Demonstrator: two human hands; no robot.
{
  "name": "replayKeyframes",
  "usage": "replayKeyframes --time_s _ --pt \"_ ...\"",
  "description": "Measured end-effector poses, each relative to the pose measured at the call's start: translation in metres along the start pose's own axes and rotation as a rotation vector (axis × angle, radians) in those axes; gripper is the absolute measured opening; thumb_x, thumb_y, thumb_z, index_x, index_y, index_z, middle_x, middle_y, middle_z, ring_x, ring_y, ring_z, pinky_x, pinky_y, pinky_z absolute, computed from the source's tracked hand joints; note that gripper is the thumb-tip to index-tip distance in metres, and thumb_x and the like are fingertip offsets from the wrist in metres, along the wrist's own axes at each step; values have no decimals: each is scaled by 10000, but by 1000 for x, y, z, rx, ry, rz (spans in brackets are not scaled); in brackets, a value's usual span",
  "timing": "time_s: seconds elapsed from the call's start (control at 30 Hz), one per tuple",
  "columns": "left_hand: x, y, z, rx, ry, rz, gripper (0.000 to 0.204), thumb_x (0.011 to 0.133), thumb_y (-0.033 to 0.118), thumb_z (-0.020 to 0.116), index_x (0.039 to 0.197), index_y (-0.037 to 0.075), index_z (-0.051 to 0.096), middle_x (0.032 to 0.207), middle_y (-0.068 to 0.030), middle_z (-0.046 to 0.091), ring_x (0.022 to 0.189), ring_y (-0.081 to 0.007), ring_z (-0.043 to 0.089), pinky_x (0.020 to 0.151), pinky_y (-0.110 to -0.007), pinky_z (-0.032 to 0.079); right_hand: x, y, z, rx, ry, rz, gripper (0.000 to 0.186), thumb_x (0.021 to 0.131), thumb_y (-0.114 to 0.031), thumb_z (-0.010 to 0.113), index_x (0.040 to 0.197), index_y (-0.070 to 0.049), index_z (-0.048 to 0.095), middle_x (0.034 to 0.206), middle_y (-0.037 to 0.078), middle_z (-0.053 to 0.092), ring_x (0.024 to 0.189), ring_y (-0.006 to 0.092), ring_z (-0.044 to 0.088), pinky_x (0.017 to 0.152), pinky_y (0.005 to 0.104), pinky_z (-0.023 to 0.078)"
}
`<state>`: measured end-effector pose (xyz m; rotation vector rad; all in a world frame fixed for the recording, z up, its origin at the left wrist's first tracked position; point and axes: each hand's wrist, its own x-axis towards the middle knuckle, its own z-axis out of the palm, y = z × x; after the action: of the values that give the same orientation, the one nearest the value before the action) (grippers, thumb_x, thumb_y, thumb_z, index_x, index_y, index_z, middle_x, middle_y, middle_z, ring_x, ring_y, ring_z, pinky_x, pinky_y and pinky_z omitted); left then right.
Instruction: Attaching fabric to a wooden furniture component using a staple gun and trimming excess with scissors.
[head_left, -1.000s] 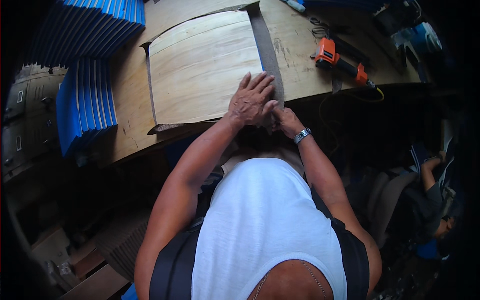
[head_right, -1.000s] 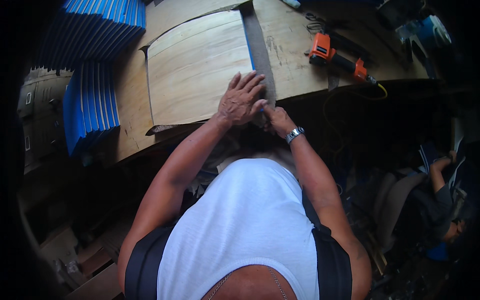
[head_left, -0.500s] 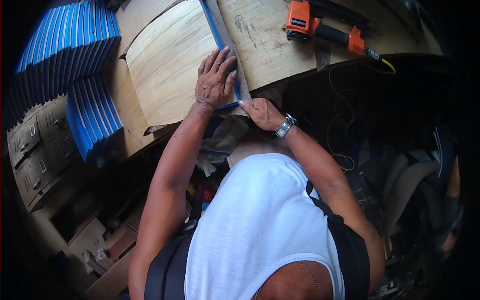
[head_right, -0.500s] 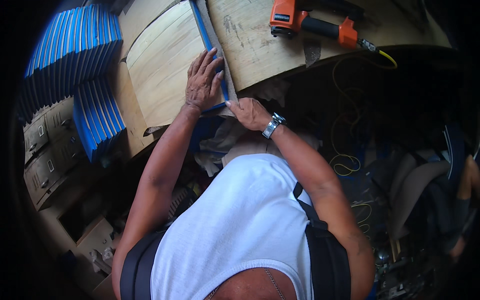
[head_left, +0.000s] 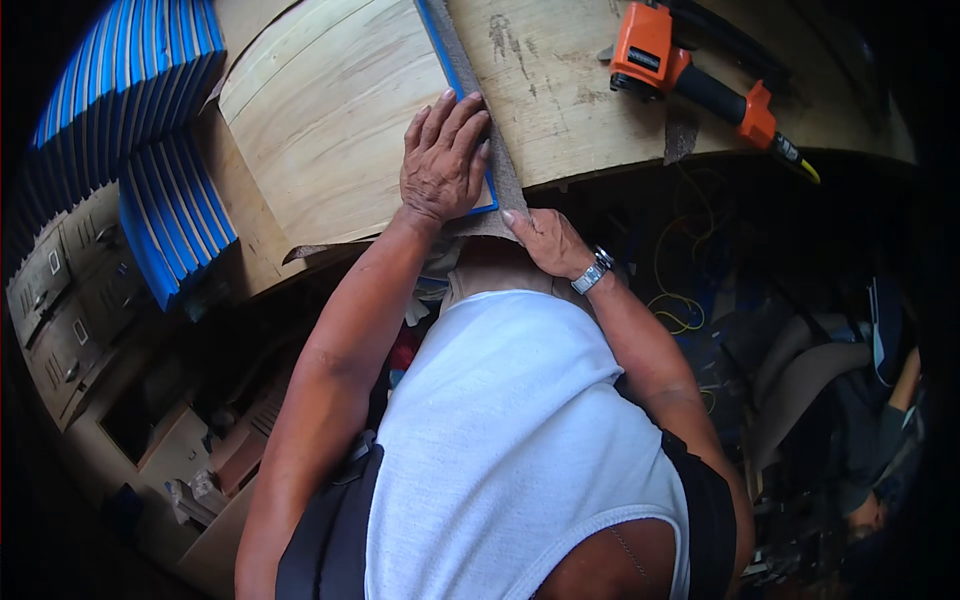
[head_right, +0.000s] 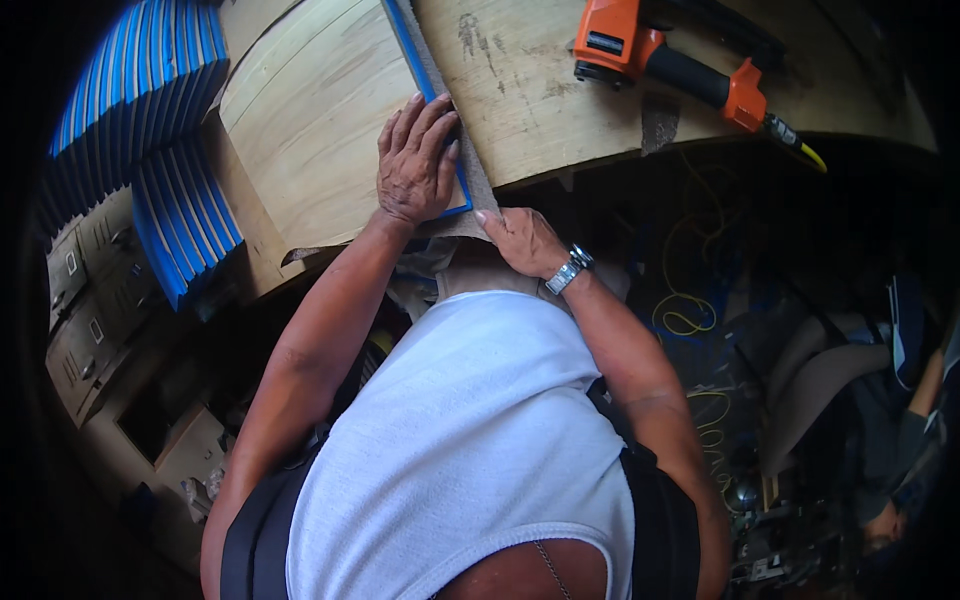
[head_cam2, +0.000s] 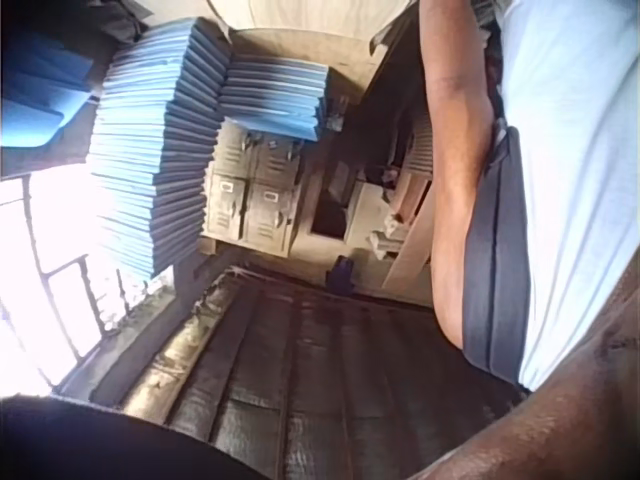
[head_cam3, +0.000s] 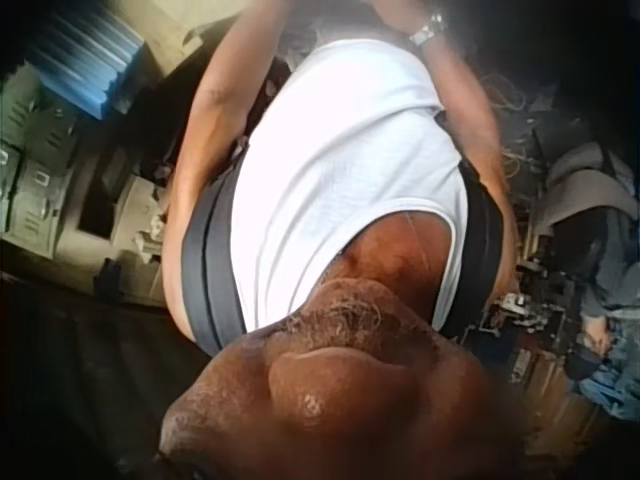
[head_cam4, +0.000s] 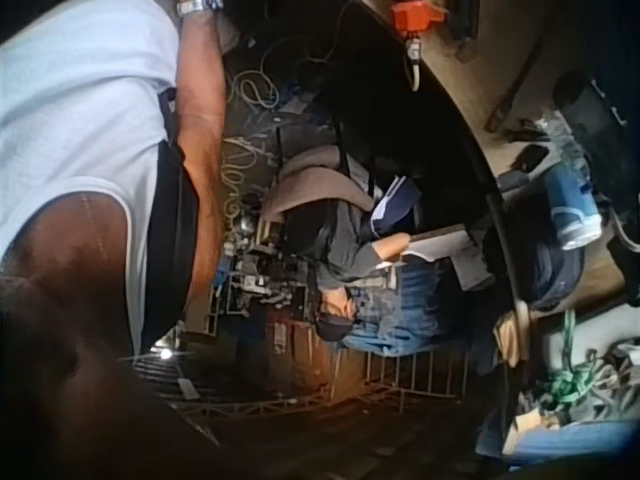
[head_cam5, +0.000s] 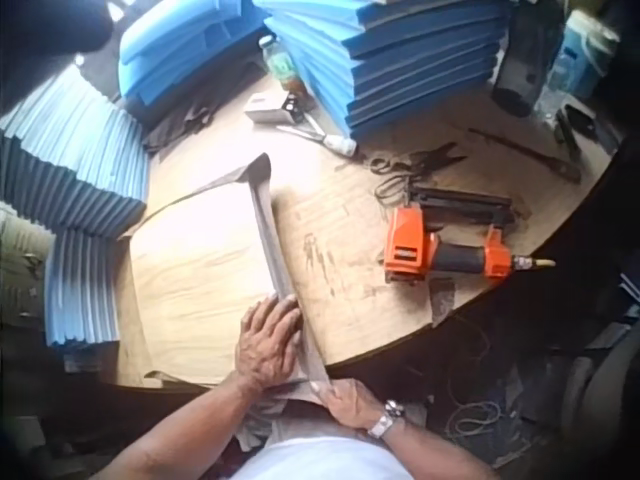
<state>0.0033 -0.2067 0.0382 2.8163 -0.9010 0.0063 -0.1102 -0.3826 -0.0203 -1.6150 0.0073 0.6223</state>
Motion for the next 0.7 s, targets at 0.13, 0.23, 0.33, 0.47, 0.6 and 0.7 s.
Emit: replayKeyframes --time_s 0.13,0.23,0.33,0.47,0.6,0.7 --pt "-1 -3 6 -42 44 6 375 945 242 594 1297 113 608 1509 -56 503 1464 -305 376 1214 -478 224 -9 -2 19 238 45 -4 524 1050 -421 491 704 -29 525 603 94 469 537 223 465 510 373 391" --pt "-8 -4 6 -97 68 24 329 942 243 597 1243 112 620 1473 -61 527 1454 -309 387 1216 -485 220 -8 -19 30 458 65 48 488 1054 -422 500 695 -91 490 589 -20 430 514 108 409 471 296 359" --pt "-6 -9 7 -157 85 62 266 937 251 597 1161 109 618 1368 -74 577 1433 -318 411 1219 -505 212 3 -44 19 634 93 110 443 1049 -399 521 697 -136 469 598 -66 404 494 73 378 450 250 333" --pt "-9 -17 -1 -279 18 195 240 914 263 612 1091 101 620 1275 -70 600 1390 -313 450 1216 -521 219 20 -64 20 1015 222 330 425 1041 -390 536 693 -161 446 588 -75 355 481 58 314 434 242 308" --pt "-11 -23 -13 -357 -124 425 259 882 279 629 1063 94 636 1202 -54 617 1313 -299 507 1221 -535 221 19 -67 15 968 284 355 402 1031 -379 546 699 -173 450 589 -79 346 475 51 305 417 246 296" --pt "-11 -20 -17 -361 -132 536 247 856 269 657 1035 99 647 1157 -48 622 1267 -283 532 1225 -535 229 15 -61 20 920 329 318 379 1015 -365 553 712 -140 515 576 -74 387 467 62 345 401 251 318"
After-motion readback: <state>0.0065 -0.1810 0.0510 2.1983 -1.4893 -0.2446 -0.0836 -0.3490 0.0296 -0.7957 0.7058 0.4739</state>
